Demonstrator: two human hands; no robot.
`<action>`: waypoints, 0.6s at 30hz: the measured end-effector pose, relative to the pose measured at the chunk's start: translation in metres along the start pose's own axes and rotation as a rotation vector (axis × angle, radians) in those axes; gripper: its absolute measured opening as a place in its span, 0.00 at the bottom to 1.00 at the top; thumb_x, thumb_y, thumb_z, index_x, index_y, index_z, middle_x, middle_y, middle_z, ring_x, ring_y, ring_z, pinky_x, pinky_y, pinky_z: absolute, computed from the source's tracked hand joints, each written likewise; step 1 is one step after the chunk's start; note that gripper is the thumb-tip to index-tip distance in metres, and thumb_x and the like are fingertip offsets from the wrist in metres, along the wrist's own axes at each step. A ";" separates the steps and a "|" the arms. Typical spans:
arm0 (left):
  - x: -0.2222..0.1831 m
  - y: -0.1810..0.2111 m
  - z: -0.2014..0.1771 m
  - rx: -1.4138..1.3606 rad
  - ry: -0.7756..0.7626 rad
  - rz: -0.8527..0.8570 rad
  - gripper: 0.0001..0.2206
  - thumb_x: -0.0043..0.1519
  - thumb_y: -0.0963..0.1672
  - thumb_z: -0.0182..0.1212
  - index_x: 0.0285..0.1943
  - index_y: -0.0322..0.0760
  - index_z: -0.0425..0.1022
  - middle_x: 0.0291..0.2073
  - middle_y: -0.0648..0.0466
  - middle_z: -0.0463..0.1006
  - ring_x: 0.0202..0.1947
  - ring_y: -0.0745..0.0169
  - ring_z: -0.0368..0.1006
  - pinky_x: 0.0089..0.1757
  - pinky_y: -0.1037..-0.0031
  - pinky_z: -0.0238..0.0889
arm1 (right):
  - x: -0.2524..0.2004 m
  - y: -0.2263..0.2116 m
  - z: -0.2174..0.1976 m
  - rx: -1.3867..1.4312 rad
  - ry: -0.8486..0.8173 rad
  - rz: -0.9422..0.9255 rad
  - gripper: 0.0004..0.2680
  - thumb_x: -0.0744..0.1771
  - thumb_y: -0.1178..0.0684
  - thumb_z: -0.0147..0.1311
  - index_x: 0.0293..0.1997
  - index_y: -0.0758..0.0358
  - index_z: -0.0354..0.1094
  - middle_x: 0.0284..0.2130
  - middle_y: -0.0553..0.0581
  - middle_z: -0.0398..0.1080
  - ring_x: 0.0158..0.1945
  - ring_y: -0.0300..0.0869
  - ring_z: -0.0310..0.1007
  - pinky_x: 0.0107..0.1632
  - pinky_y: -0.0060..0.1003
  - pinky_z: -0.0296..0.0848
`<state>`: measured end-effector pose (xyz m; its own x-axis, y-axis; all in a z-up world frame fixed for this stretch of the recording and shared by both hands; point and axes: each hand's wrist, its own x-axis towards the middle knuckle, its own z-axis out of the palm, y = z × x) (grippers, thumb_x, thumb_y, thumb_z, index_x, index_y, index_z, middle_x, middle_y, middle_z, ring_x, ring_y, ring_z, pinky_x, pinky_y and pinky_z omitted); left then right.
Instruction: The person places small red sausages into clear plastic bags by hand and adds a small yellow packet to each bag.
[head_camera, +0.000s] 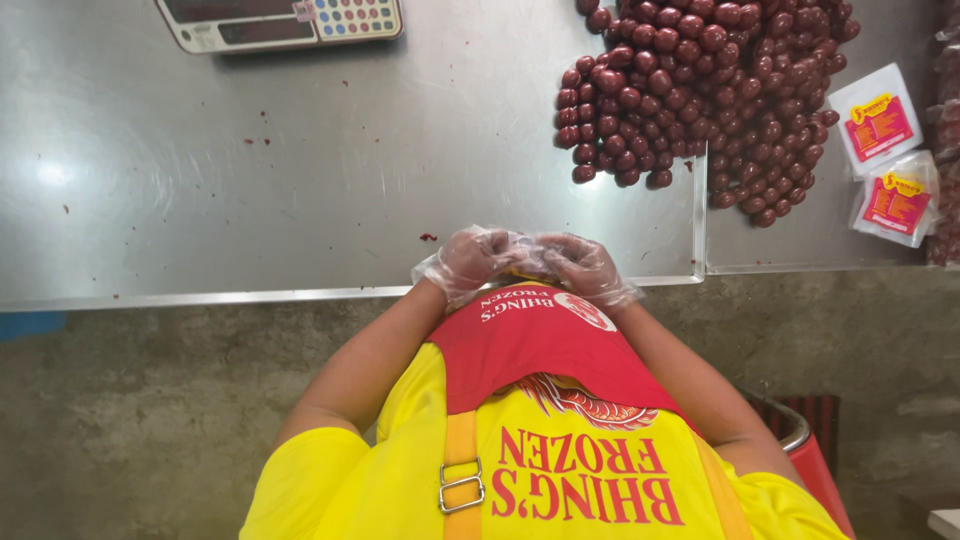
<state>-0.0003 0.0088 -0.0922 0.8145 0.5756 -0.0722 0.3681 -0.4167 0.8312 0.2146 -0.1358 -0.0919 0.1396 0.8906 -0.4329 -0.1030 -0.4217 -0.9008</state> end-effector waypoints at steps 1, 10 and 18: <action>0.000 0.002 0.006 -0.006 0.008 -0.009 0.12 0.59 0.47 0.72 0.32 0.35 0.78 0.27 0.44 0.80 0.27 0.47 0.74 0.33 0.59 0.67 | -0.001 -0.002 0.007 -0.074 0.072 0.036 0.11 0.68 0.59 0.58 0.58 0.63 0.72 0.29 0.48 0.73 0.30 0.31 0.64 0.31 0.26 0.65; 0.012 0.043 -0.029 -0.044 0.624 -0.010 0.07 0.64 0.45 0.64 0.39 0.38 0.75 0.31 0.51 0.81 0.32 0.57 0.77 0.41 0.66 0.72 | 0.028 -0.020 0.006 0.308 0.037 0.075 0.21 0.66 0.63 0.56 0.70 0.67 0.61 0.41 0.53 0.77 0.35 0.29 0.74 0.37 0.22 0.75; 0.028 0.069 -0.017 0.568 0.064 0.319 0.14 0.60 0.51 0.63 0.50 0.45 0.79 0.35 0.52 0.81 0.38 0.52 0.78 0.45 0.60 0.66 | 0.049 -0.024 -0.028 0.252 0.062 -0.045 0.18 0.68 0.62 0.60 0.67 0.70 0.66 0.43 0.56 0.74 0.41 0.33 0.75 0.45 0.27 0.77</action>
<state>0.0400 0.0080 -0.0279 0.9011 0.3955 0.1779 0.3064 -0.8709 0.3843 0.2514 -0.0868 -0.0923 0.2087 0.8922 -0.4005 -0.3364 -0.3191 -0.8860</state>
